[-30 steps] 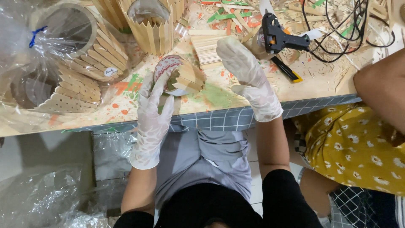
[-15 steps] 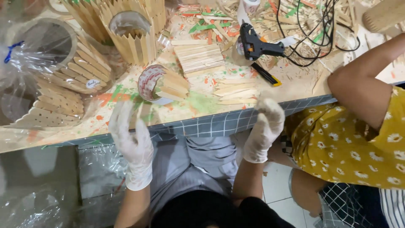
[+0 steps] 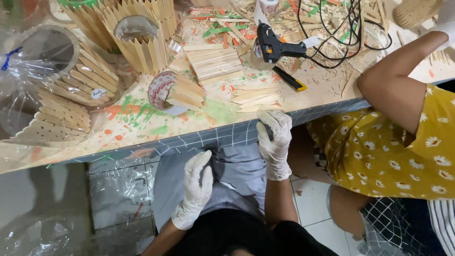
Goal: Assembling a decorative structure using wooden popsicle sticks and a hot glue gun
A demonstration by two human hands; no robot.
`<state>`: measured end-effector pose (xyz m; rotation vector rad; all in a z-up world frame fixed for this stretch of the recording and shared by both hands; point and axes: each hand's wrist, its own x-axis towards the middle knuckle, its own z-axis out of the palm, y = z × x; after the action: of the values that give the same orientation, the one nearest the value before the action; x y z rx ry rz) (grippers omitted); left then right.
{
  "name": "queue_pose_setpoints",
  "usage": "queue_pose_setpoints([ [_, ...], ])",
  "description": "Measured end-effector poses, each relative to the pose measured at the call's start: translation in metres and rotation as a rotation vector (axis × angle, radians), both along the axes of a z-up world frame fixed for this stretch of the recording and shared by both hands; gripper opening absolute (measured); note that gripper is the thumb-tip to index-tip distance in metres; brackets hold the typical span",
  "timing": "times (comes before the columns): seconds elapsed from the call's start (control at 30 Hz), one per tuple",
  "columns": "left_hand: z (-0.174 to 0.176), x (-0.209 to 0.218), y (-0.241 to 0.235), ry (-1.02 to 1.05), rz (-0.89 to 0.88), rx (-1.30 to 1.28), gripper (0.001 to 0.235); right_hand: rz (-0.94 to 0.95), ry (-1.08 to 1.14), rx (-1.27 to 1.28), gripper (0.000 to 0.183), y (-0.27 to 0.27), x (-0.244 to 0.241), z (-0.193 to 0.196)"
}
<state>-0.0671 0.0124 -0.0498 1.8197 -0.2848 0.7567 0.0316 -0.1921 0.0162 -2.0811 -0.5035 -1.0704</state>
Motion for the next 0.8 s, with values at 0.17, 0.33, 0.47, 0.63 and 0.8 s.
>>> queue_pose_setpoints([
  [0.17,-0.007,0.011,0.010,-0.001,-0.001,0.004,0.030,0.062,0.123,0.075,0.027,0.008,-0.028,-0.027],
  [0.33,-0.044,-0.017,0.067,0.095,0.090,0.124,0.031,0.235,0.305,0.159,0.030,0.037,-0.062,-0.044],
  [0.47,-0.104,-0.087,0.127,0.355,0.333,0.271,0.032,0.433,0.450,0.150,0.031,0.057,-0.074,-0.056],
  [0.63,-0.139,-0.184,0.164,0.696,0.660,0.320,0.030,0.558,0.461,0.092,0.031,0.080,-0.076,-0.041],
  [0.8,-0.178,-0.301,0.192,1.135,0.924,0.546,0.071,0.511,0.398,-0.020,0.044,0.087,-0.086,0.004],
])
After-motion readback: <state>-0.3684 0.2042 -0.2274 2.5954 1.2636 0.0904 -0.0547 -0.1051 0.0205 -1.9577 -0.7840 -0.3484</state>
